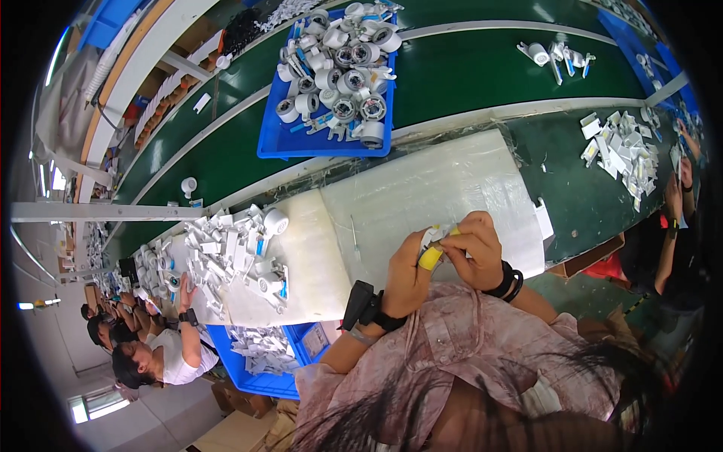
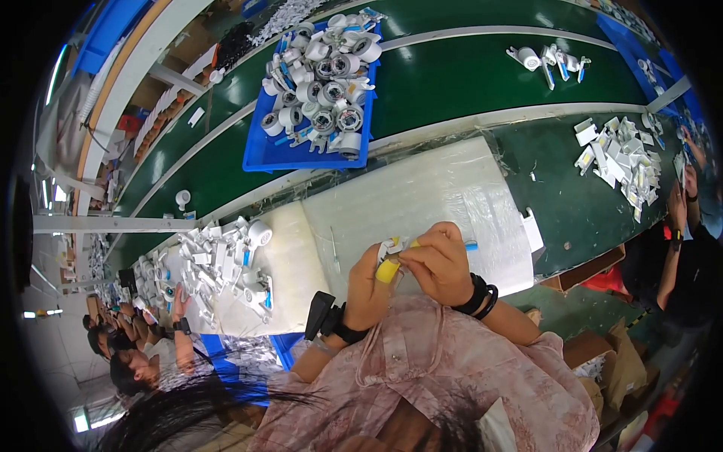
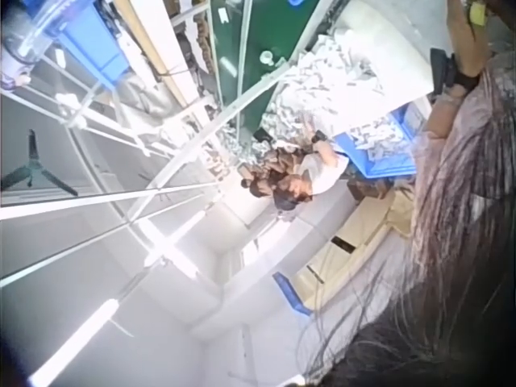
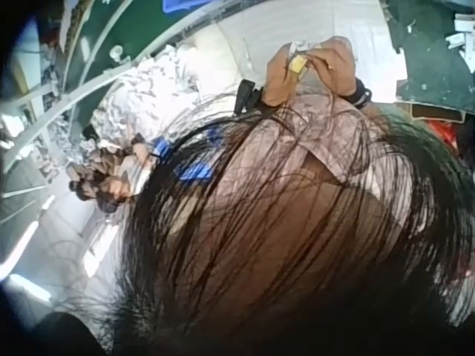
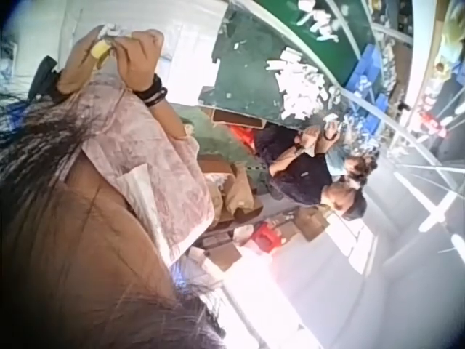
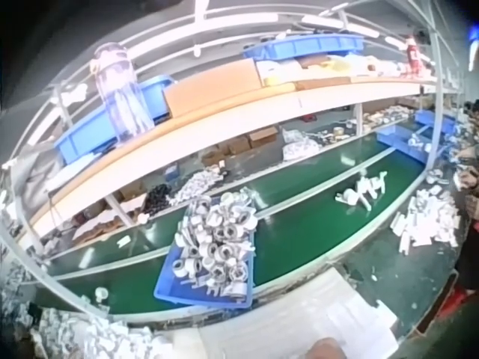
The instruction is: The person assembles handheld fans by hand, picking up a motor and a battery, connecting the wires, and fitting them into a plastic housing. They then pick up a fan head and a back cover, snapping them onto the housing one at a time.
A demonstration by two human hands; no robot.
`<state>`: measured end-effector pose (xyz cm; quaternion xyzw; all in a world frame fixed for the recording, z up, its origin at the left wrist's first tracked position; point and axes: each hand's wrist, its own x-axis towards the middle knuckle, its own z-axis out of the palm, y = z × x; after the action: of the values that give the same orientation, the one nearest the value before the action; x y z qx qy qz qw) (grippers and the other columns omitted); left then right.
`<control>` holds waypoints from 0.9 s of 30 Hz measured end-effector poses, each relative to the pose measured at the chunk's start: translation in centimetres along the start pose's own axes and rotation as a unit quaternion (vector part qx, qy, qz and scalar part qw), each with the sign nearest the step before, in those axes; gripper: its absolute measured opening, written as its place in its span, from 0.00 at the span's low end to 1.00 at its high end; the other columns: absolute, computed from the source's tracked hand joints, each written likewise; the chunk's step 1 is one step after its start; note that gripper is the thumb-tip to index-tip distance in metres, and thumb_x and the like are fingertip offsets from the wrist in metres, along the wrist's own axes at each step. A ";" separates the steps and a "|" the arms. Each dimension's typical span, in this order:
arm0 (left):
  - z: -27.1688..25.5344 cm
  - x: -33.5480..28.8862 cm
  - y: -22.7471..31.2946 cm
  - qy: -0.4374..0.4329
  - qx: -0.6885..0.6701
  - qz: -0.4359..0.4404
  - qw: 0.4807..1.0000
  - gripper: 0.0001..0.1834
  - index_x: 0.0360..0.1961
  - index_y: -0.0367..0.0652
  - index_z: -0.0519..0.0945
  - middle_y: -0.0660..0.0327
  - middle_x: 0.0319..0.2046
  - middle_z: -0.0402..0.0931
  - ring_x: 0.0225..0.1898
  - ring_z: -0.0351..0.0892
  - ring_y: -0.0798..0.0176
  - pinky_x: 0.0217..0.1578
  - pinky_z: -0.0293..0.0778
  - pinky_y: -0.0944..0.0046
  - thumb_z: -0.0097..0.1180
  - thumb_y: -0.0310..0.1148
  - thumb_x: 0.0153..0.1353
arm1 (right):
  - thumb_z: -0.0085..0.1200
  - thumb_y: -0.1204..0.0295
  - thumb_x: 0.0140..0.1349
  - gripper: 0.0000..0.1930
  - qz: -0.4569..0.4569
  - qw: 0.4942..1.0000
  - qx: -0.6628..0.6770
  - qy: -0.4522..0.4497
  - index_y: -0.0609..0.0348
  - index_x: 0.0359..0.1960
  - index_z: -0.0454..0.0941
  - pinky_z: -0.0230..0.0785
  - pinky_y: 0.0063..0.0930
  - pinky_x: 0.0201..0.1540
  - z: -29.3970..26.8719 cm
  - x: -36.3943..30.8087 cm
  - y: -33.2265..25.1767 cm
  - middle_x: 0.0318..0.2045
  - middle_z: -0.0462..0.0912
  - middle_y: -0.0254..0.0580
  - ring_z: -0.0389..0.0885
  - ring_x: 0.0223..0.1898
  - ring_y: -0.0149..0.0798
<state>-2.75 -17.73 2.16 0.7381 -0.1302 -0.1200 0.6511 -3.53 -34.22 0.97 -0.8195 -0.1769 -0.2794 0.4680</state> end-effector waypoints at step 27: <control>-3.0 0.5 0.0 -0.054 -0.235 -0.147 0.959 0.19 0.58 0.40 0.66 0.60 0.32 0.74 0.21 0.71 0.73 0.21 0.68 0.73 0.40 0.40 0.72 | 0.73 0.62 0.42 0.42 0.265 0.905 0.305 -0.134 0.61 0.59 0.65 0.64 0.27 0.52 -4.2 2.4 4.9 0.49 0.75 0.40 0.74 0.49 0.35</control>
<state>-1.28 -15.11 2.53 0.5676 -0.0235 -0.2817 0.7733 -0.14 -40.23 0.92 -0.6830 -0.0908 0.0346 0.7240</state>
